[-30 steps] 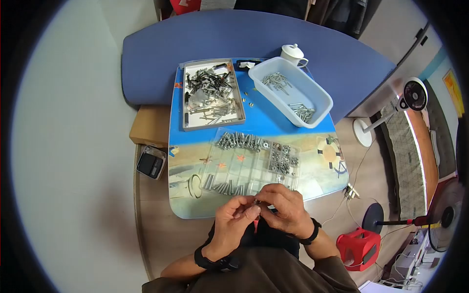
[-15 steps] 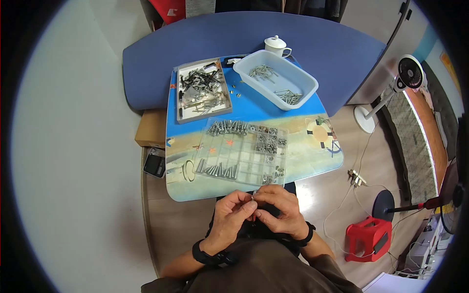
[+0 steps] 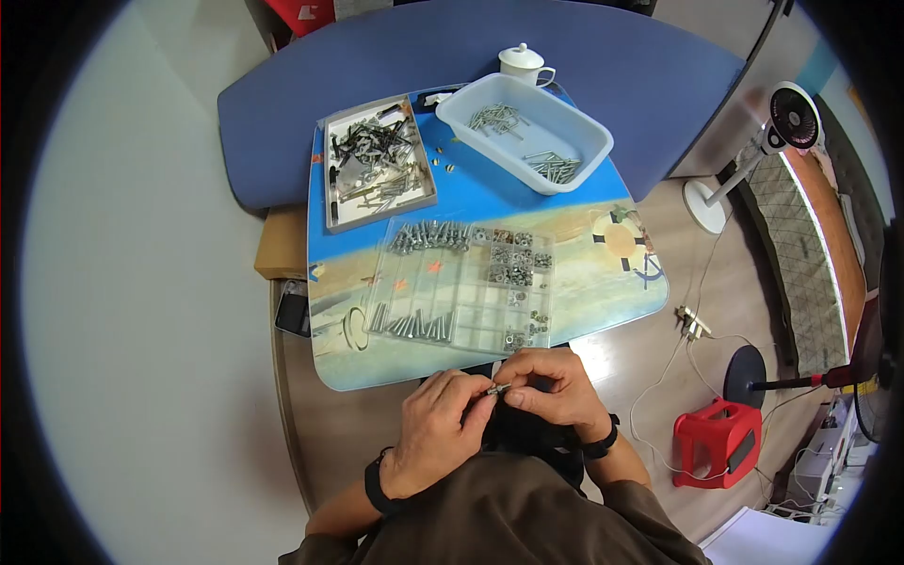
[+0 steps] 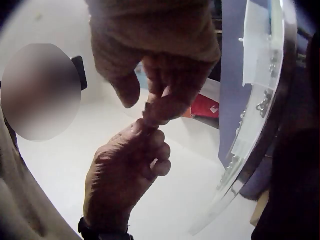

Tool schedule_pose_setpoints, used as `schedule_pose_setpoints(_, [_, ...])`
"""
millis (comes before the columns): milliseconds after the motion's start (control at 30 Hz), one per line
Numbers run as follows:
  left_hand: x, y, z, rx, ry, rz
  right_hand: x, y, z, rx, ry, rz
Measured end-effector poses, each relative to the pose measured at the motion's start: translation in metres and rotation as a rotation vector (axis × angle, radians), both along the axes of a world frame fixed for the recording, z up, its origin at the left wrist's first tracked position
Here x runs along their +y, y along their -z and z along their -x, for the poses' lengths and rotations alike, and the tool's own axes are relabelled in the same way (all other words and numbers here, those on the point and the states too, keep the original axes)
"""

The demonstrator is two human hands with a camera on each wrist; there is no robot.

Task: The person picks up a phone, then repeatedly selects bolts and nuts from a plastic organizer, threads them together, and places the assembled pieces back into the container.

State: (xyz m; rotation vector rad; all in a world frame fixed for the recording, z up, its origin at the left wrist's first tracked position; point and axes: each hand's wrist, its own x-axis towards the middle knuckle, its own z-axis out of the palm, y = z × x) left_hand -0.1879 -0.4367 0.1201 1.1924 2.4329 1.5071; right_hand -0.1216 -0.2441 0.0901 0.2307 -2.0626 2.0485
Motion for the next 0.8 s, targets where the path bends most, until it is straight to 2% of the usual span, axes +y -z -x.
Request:
schedule_pose_setpoints(33, [0.001, 0.000, 0.002, 0.057, 0.004, -0.008, 0.000, 0.000, 0.000, -0.084, -0.028, 0.102])
schedule_pose_setpoints(67, [0.001, 0.001, 0.004, 0.052, 0.002, -0.006, -0.001, 0.001, 0.001, -0.089, -0.029, 0.105])
schedule_pose_setpoints(133, [0.003, 0.004, 0.007, 0.112, 0.013, -0.016, -0.003, 0.001, 0.001, -0.250, 0.008, 0.175])
schedule_pose_setpoints(233, [0.004, 0.007, 0.009, 0.119, 0.006, -0.014, 0.002, 0.006, 0.003, -0.291, -0.036, 0.202])
schedule_pose_setpoints(333, [0.006, 0.010, 0.008, 0.116, 0.004, -0.034, 0.006, 0.008, 0.004, -0.185, -0.038, 0.064])
schedule_pose_setpoints(367, [0.006, 0.011, 0.009, 0.114, 0.006, -0.034, 0.004, 0.006, 0.004, -0.187, -0.036, 0.064])
schedule_pose_setpoints(433, [0.007, 0.012, 0.009, 0.079, 0.009, -0.051, 0.000, -0.002, 0.005, -0.175, -0.018, 0.212])
schedule_pose_setpoints(567, [0.007, 0.011, 0.009, 0.072, 0.025, -0.061, 0.005, 0.009, 0.004, -0.202, -0.016, 0.205])
schedule_pose_setpoints(633, [0.008, 0.011, 0.009, 0.079, 0.004, -0.092, 0.006, 0.011, 0.005, -0.208, -0.028, 0.067])
schedule_pose_setpoints(800, [0.007, 0.012, 0.010, 0.059, -0.003, -0.096, 0.006, 0.010, 0.003, -0.190, -0.032, 0.126])
